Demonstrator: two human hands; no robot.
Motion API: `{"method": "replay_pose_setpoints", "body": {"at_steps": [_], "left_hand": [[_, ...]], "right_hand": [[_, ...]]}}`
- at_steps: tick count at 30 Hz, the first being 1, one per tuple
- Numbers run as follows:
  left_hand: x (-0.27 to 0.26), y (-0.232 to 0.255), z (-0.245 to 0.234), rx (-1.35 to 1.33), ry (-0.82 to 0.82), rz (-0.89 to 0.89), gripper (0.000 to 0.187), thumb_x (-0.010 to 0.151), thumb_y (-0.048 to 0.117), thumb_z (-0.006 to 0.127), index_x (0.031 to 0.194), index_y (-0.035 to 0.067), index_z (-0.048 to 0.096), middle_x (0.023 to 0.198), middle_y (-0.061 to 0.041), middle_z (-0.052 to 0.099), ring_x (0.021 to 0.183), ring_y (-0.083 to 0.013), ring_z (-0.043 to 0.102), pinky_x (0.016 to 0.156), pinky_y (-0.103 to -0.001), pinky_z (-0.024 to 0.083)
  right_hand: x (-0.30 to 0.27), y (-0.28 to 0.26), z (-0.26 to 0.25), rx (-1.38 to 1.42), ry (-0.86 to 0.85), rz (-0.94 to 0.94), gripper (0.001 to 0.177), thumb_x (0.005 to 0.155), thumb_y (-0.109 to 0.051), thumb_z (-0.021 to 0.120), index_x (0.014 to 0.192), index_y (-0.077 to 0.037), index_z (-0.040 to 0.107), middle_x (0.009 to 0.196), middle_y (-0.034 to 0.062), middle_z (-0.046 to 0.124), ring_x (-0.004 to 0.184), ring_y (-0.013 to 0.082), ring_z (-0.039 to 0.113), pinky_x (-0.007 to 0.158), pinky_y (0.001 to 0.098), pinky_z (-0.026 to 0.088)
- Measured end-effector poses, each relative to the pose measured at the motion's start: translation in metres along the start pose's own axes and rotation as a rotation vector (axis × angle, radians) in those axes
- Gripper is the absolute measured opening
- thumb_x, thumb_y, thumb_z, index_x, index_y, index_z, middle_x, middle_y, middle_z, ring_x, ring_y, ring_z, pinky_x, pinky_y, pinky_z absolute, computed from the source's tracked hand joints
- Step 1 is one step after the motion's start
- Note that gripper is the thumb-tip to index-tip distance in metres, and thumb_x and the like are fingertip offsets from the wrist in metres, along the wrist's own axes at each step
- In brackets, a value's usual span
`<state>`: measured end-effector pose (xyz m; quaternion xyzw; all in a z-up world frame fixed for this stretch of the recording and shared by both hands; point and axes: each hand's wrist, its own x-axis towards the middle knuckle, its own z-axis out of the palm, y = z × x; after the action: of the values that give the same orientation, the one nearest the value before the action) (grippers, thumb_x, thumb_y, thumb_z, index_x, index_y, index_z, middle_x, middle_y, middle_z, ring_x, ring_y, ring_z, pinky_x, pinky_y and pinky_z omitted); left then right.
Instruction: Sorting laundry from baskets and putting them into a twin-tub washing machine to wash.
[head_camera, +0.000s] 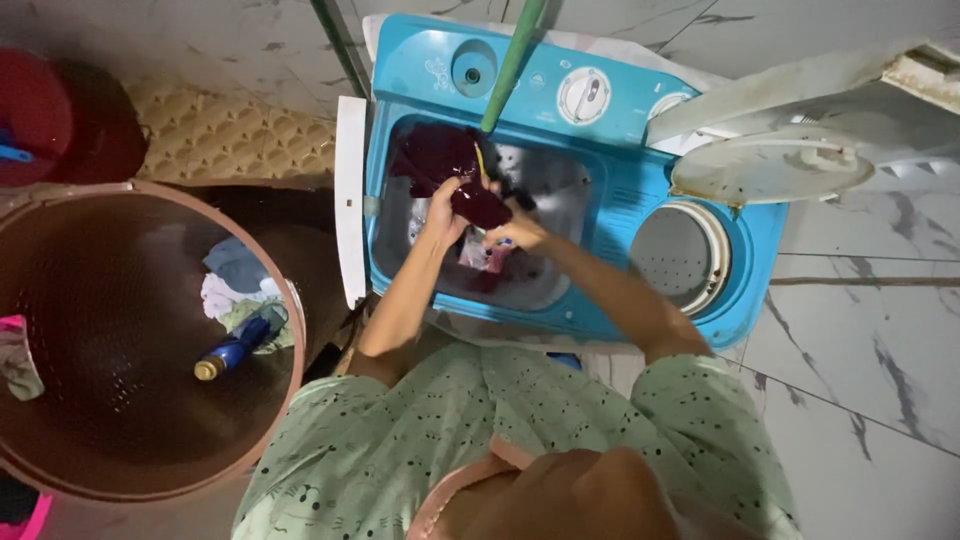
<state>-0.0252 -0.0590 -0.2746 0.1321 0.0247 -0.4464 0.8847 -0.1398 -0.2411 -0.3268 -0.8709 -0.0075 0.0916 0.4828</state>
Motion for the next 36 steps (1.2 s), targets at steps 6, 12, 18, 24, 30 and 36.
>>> {"method": "replay_pose_setpoints", "body": {"at_steps": [6, 12, 18, 24, 30, 36], "left_hand": [[-0.014, 0.003, -0.017, -0.083, -0.302, -0.263, 0.029, 0.093, 0.028, 0.059, 0.095, -0.001, 0.056, 0.092, -0.012, 0.059, 0.097, -0.0274, 0.057, 0.096, -0.039, 0.044], [-0.01, -0.02, -0.018, -0.236, -0.379, -0.264, 0.026, 0.097, 0.026, 0.058, 0.1, 0.0, 0.052, 0.092, -0.01, 0.053, 0.095, -0.0256, 0.054, 0.1, -0.04, 0.045], [-0.038, -0.054, 0.039, -0.835, -0.344, -0.344, 0.069, 0.092, 0.034, 0.063, 0.153, 0.008, 0.043, 0.091, -0.005, 0.055, 0.071, -0.0145, 0.055, 0.073, -0.03, 0.047], [-0.056, -0.045, 0.025, -0.399, -0.212, -0.431, 0.091, 0.079, 0.074, 0.068, 0.128, 0.0, 0.053, 0.089, -0.005, 0.06, 0.077, -0.017, 0.059, 0.074, -0.033, 0.053], [-0.033, -0.075, -0.029, 0.382, -0.005, -0.589, 0.03, 0.09, 0.027, 0.079, 0.103, 0.003, 0.067, 0.084, -0.008, 0.069, 0.072, -0.0228, 0.065, 0.065, -0.038, 0.055], [-0.004, -0.104, -0.042, 1.016, 0.143, 0.118, 0.041, 0.075, 0.018, 0.086, 0.108, -0.001, 0.073, 0.103, -0.009, 0.077, 0.093, -0.023, 0.074, 0.082, -0.036, 0.06]], "right_hand": [[-0.007, -0.08, 0.006, 1.224, -0.724, 0.294, 0.023, 0.083, -0.007, 0.068, 0.102, 0.003, 0.06, 0.071, 0.0, 0.05, 0.054, 0.0062, 0.041, 0.048, 0.0251, 0.03], [-0.006, -0.104, -0.006, 1.532, -0.639, 0.273, 0.027, 0.092, -0.017, 0.059, 0.109, 0.002, 0.054, 0.091, 0.0093, 0.058, 0.068, 0.0102, 0.051, 0.059, 0.0235, 0.039], [-0.019, 0.099, 0.046, 1.807, 0.057, 0.115, 0.058, 0.108, -0.041, 0.024, 0.135, 0.003, 0.05, 0.107, 0.0175, 0.064, 0.087, 0.0168, 0.066, 0.083, 0.0254, 0.057], [-0.021, 0.005, -0.004, 1.263, 0.27, 0.467, 0.075, 0.092, -0.076, 0.041, 0.118, -0.009, 0.064, 0.08, 0.0102, 0.072, 0.064, 0.0222, 0.07, 0.056, 0.0395, 0.059], [0.021, -0.071, -0.027, 0.976, 0.365, 0.491, 0.019, 0.084, -0.014, 0.077, 0.101, -0.006, 0.074, 0.093, 0.0087, 0.075, 0.081, 0.0225, 0.072, 0.076, 0.0375, 0.06], [0.03, -0.112, -0.029, -0.204, 0.518, -0.02, 0.039, 0.074, -0.015, 0.081, 0.105, 0.003, 0.066, 0.101, 0.0128, 0.07, 0.095, 0.029, 0.068, 0.085, 0.0431, 0.055]]}}
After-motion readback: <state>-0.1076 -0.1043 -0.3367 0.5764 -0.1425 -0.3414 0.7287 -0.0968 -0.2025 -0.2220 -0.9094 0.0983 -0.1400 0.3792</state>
